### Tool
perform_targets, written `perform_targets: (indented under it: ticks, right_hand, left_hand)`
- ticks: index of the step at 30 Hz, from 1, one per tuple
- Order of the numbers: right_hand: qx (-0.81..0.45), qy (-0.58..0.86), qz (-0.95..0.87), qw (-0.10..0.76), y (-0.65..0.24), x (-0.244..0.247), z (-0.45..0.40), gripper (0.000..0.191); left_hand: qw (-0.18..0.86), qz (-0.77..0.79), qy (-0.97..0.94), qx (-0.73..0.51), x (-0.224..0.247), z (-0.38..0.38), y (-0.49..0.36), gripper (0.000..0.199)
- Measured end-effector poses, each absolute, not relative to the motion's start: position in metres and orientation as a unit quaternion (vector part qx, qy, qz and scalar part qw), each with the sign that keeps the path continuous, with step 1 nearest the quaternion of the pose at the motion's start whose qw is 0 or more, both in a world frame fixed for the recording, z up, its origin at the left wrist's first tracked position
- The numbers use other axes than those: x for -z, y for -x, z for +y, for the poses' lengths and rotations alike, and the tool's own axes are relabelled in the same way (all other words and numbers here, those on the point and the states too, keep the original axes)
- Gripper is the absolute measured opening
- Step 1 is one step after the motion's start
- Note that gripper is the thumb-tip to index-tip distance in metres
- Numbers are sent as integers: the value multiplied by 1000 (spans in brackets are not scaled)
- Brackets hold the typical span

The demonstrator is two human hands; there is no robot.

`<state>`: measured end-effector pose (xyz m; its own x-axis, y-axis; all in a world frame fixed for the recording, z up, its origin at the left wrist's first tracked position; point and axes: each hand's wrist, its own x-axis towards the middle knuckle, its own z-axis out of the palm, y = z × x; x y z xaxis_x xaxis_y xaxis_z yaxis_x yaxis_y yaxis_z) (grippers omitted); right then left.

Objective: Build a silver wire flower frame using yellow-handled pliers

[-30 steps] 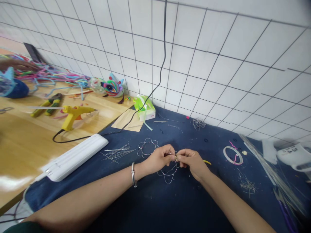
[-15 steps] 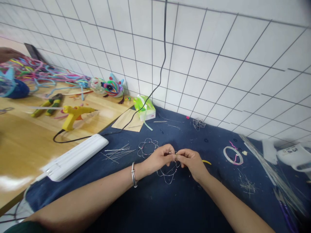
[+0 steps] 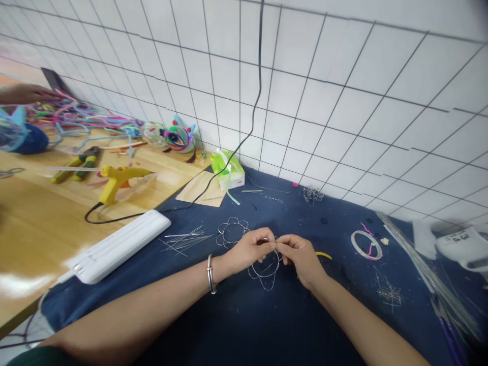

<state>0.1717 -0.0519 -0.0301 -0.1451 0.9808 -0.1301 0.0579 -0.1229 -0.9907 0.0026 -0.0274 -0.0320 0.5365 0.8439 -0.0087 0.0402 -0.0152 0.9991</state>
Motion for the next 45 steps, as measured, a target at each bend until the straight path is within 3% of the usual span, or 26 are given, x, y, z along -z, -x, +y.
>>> perform_targets:
  ticks: [8,23,33,45]
  right_hand:
    - [-606,483,-477,414,-174,31,-51,15]
    - [-669,456,-490,323,-180,25,-52,20]
    - [-617,486,-514,344,-183,27,-50,17]
    - [-595,494,-557,303,-186,25,-50,19]
  left_hand:
    - [602,361,-631,-329,32,-28,-4,16]
    - [612,335,-632,-338,27,-27,0,17]
    - [600,353,-633,-339,27,-25,2,20]
    - [596,327,-646,-347,25,-26,1,15]
